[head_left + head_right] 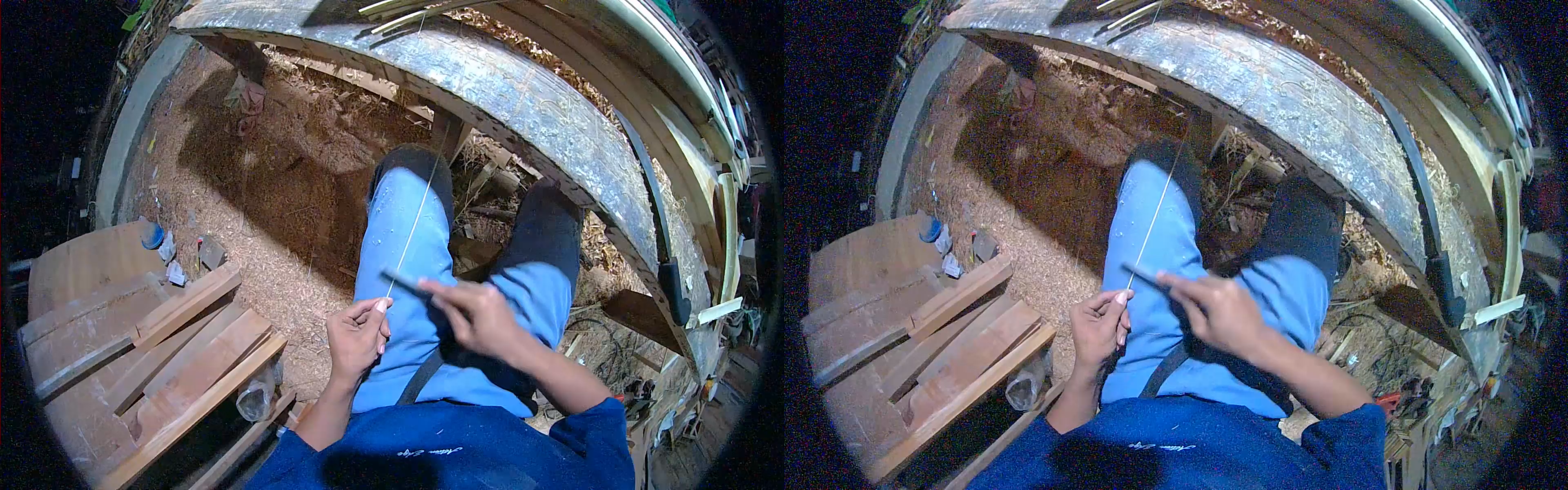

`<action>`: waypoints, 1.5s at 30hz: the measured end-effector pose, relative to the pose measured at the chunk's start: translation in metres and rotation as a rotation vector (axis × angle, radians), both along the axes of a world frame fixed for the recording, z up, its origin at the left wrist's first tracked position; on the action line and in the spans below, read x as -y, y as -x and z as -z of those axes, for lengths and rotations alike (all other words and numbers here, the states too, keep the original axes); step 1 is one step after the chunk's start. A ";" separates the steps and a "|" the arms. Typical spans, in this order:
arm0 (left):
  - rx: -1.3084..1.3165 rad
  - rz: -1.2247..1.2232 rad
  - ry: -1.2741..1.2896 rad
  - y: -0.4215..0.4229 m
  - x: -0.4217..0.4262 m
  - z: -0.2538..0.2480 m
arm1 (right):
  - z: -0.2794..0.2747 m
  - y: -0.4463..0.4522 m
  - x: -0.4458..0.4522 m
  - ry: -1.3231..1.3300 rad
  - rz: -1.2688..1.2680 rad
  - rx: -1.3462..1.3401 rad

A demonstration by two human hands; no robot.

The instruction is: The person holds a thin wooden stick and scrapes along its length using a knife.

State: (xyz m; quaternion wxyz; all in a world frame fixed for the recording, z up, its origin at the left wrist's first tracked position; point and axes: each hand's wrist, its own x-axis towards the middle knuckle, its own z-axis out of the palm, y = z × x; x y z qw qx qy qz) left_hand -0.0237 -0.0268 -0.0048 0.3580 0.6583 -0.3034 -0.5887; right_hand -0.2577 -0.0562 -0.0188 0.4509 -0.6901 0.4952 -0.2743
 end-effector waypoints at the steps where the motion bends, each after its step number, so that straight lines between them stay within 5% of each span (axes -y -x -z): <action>1: -0.003 0.013 0.002 -0.002 0.000 0.002 | -0.004 -0.003 -0.004 0.005 -0.046 0.010; 5: -0.015 0.041 -0.017 -0.005 0.002 0.000 | 0.006 0.008 0.025 0.028 0.188 0.057; 11: -0.052 0.059 0.007 -0.012 0.003 0.007 | -0.008 0.002 0.008 -0.092 -0.149 0.120; 14: -0.065 0.058 -0.001 -0.011 0.004 0.005 | -0.002 0.012 0.032 -0.178 0.192 0.116; 19: -0.054 0.074 0.000 -0.014 0.003 0.006 | -0.009 0.007 0.017 -0.121 -0.143 0.179; 23: -0.038 0.086 -0.014 -0.017 0.000 0.005 | -0.001 0.023 0.053 -0.146 0.266 0.085; 26: -0.037 0.064 -0.010 -0.016 0.001 0.000 | 0.001 0.012 0.025 -0.061 -0.039 0.108; 27: -0.035 0.065 -0.012 -0.019 0.000 0.000 | -0.028 0.012 0.030 -0.334 -0.163 -0.012; 30: -0.024 0.119 0.020 -0.025 -0.003 0.001 | -0.003 0.020 0.039 -0.068 0.074 0.147; 38: -0.028 0.166 -0.043 -0.034 -0.007 0.001 | -0.002 0.021 0.072 0.027 0.257 0.097; 45: -0.010 0.140 -0.039 -0.032 -0.003 -0.003 | -0.003 -0.009 0.021 -0.089 -0.135 0.175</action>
